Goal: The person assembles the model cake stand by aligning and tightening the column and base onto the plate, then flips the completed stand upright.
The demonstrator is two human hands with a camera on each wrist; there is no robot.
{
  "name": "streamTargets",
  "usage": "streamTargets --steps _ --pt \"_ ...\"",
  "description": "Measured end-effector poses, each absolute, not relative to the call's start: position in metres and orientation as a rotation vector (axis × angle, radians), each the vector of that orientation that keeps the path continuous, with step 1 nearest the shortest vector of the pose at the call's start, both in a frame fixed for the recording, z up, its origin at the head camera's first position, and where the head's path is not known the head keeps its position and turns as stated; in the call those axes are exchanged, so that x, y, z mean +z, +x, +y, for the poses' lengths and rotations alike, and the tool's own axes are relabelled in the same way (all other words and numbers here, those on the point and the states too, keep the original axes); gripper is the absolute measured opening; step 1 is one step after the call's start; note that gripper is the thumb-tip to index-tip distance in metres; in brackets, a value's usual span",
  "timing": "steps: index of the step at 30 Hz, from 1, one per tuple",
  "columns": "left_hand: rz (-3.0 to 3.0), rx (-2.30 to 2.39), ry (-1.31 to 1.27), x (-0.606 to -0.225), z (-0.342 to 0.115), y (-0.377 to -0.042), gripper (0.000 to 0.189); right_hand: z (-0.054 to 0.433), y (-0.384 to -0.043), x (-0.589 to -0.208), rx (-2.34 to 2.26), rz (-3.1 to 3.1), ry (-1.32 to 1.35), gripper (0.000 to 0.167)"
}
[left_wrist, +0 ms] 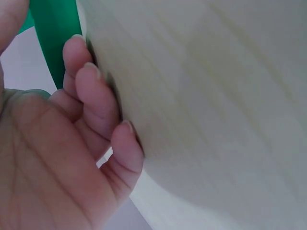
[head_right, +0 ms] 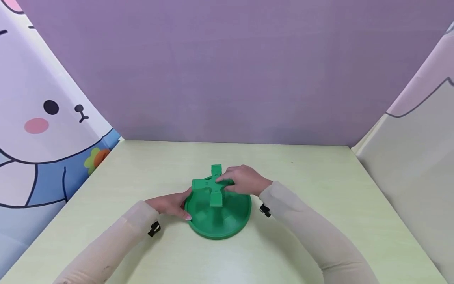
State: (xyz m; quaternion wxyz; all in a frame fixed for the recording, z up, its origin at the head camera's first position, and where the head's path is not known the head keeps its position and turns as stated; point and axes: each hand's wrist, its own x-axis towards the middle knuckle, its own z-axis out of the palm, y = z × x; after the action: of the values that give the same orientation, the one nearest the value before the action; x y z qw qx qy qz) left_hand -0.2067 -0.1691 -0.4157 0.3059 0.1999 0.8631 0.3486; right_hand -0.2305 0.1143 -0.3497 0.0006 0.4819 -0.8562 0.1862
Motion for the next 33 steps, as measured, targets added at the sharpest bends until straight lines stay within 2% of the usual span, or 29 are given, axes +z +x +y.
streamTargets --steps 8,15,22,33 --pt "2.285 0.935 0.524 -0.416 -0.172 -0.204 0.111 0.107 -0.213 -0.349 0.471 -2.659 1.424 0.032" --pt "2.276 0.955 0.556 -0.416 -0.173 -0.204 0.11 0.108 -0.217 -0.345 0.599 -2.584 1.36 0.021" --pt "2.278 0.942 0.542 -0.416 -0.172 -0.205 0.111 0.112 -0.227 -0.344 0.62 -2.614 1.493 0.03" --pt "2.287 0.937 0.518 -0.416 -0.171 -0.206 0.112 0.111 -0.23 -0.352 0.572 -2.599 1.532 0.03"
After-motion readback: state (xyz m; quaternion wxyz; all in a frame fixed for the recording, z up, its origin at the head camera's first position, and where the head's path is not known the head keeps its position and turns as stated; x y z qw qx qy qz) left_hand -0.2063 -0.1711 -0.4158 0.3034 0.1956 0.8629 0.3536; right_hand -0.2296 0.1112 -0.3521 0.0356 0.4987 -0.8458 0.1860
